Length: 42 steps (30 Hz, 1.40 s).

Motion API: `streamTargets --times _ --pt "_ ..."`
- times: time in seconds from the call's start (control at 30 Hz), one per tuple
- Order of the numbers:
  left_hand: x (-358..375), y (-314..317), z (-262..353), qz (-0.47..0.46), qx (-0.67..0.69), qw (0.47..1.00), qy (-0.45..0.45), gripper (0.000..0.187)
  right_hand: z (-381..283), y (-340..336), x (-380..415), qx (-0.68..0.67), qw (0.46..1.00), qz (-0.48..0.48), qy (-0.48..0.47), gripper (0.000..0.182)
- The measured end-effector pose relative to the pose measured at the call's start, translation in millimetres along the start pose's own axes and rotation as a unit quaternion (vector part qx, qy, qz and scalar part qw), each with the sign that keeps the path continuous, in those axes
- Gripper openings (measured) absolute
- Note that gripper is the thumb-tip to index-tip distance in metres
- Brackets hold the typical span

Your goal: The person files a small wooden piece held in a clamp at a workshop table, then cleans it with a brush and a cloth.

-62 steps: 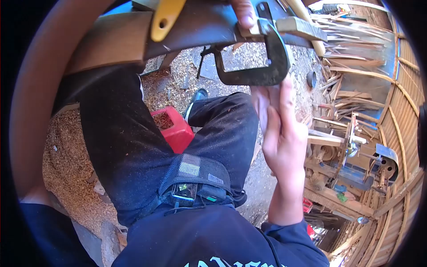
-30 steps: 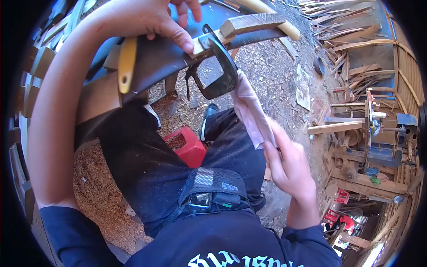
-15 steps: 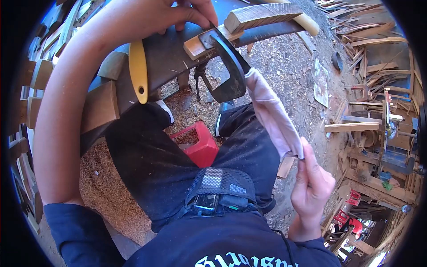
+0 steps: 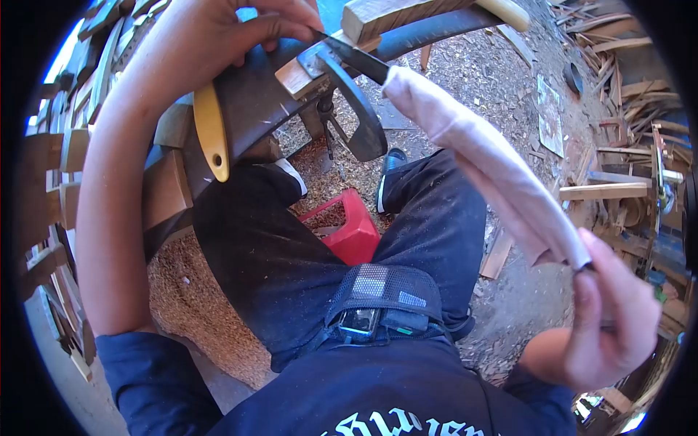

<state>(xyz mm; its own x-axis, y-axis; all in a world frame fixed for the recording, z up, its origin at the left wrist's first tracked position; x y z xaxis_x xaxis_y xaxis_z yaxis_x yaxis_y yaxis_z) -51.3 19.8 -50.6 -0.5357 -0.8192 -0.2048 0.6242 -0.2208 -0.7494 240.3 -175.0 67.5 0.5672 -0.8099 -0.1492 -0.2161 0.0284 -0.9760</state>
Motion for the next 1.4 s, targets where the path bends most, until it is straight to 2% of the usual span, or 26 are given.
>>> streamTargets --times 0.03,0.1,0.13,0.17,0.23,0.3,0.37,0.4,0.43,0.5,0.53,0.6,0.63,0.73,0.8,0.83,0.87,0.97,1.0,1.1,1.13,1.17,1.23,1.27,1.33,1.4 --pt "-2.7 2.7 -5.2 -0.007 0.013 1.000 0.027 0.007 4.0 -9.4 -5.3 0.006 1.000 0.012 -0.021 0.029" --pt "2.3 3.6 -0.8 0.032 0.024 0.999 -0.015 0.011 7.3 -21.3 -14.3 0.003 0.998 0.052 -0.043 0.027" --pt "5.0 -0.7 8.8 -0.022 0.014 0.998 -0.055 0.011 9.5 -27.3 -19.5 -0.004 0.996 0.072 -0.052 0.027" --pt "3.7 -0.2 5.5 -0.015 0.019 0.999 -0.039 0.008 10.9 -33.3 -24.8 -0.013 0.994 0.092 -0.059 0.026" --pt "2.6 0.2 4.9 -0.023 0.029 0.997 -0.064 0.008 13.2 -43.4 -37.6 -0.037 0.989 0.126 -0.070 0.025" --pt "0.1 -2.4 1.9 -0.004 -0.022 0.999 0.047 0.011 10.8 -53.8 -50.2 -0.063 0.982 0.153 -0.085 0.024" --pt "-0.9 -5.8 1.6 0.010 -0.024 0.996 0.086 0.014 5.6 -65.3 -65.7 -0.087 0.974 0.178 -0.105 0.023" --pt "-1.4 -7.9 -1.3 0.001 -0.050 0.995 0.085 0.022 2.6 -71.9 -73.4 -0.097 0.970 0.189 -0.115 0.022" --pt "0.5 -12.7 -5.2 0.017 0.025 0.999 -0.013 0.019 0.0 -77.1 -82.6 -0.108 0.967 0.195 -0.123 0.022" --pt "2.8 -27.0 16.6 0.046 0.181 0.962 -0.198 0.014 0.8 -90.6 -96.9 -0.115 0.966 0.196 -0.121 0.021" --pt "4.5 -32.2 20.0 0.055 0.233 0.944 -0.229 0.019 1.6 -97.0 -98.5 -0.114 0.969 0.185 -0.113 0.020" --pt "2.1 -28.8 7.0 0.073 0.322 0.927 -0.176 0.020 17.1 -111.5 -88.2 -0.066 0.990 0.115 -0.045 0.024" --pt "2.3 -27.9 0.7 0.085 0.365 0.915 -0.150 0.021 20.2 -106.4 -73.7 0.009 0.997 0.081 0.006 0.027" --pt "2.4 -27.9 7.9 0.071 0.387 0.905 -0.160 0.022 43.4 -58.3 -43.4 0.012 0.998 0.054 0.004 0.032" --pt "-2.3 -22.1 6.4 0.074 0.426 0.887 -0.164 0.020 56.7 -26.7 -17.7 -0.066 0.994 0.061 0.063 0.032" --pt "-2.7 -19.1 8.8 0.074 0.464 0.868 -0.160 0.019 56.7 -9.2 -7.0 -0.131 0.980 0.076 0.127 0.032" --pt "-4.2 -15.5 11.8 0.072 0.501 0.848 -0.155 0.018 64.4 8.3 4.4 -0.151 0.977 0.089 0.125 0.031" --pt "-1.9 -3.7 13.2 0.071 0.469 0.870 -0.137 0.036 60.1 49.7 18.6 -0.288 0.931 0.158 0.159 0.031" --pt "-2.2 -1.3 20.3 0.063 0.472 0.871 -0.122 0.049 53.8 59.0 19.3 -0.310 0.922 0.177 0.152 0.031" --pt "0.4 4.2 26.6 -0.033 0.492 0.865 -0.093 0.058 38.0 82.0 7.6 -0.341 0.907 0.219 0.114 0.031" --pt "2.1 6.1 30.4 -0.056 0.511 0.853 -0.094 0.055 32.8 86.9 1.7 -0.355 0.901 0.226 0.106 0.031" --pt "4.2 7.7 31.0 -0.090 0.513 0.847 -0.107 0.044 29.9 90.2 -2.5 -0.380 0.889 0.232 0.104 0.030" --pt "8.2 3.7 38.7 -0.130 0.499 0.854 -0.071 0.036 25.0 96.7 -9.2 -0.439 0.859 0.243 0.105 0.028" --pt "6.8 8.8 37.8 -0.132 0.519 0.843 -0.050 0.032 23.5 99.6 -11.6 -0.473 0.839 0.247 0.109 0.027" --pt "8.3 8.6 38.0 -0.112 0.510 0.850 -0.065 0.031 20.5 103.8 -19.0 -0.543 0.797 0.239 0.113 0.023" --pt "7.5 7.5 37.1 -0.092 0.482 0.870 -0.048 0.037 19.0 104.0 -21.2 -0.732 0.638 0.205 0.123 0.023"
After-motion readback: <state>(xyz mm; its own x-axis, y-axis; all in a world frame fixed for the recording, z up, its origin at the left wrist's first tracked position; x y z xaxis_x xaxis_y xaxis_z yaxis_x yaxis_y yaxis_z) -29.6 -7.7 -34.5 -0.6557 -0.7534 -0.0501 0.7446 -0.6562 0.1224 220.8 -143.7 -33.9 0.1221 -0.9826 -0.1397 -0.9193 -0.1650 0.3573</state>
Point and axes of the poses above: each hand's wrist, its own x-axis away from the middle knuckle, its own y-axis out of the palm, z = x × y, the point moved 2 cm from there along -x, towards the middle knuckle, and after that the axes turned 11 degrees about -y, right-handed, at the moved point
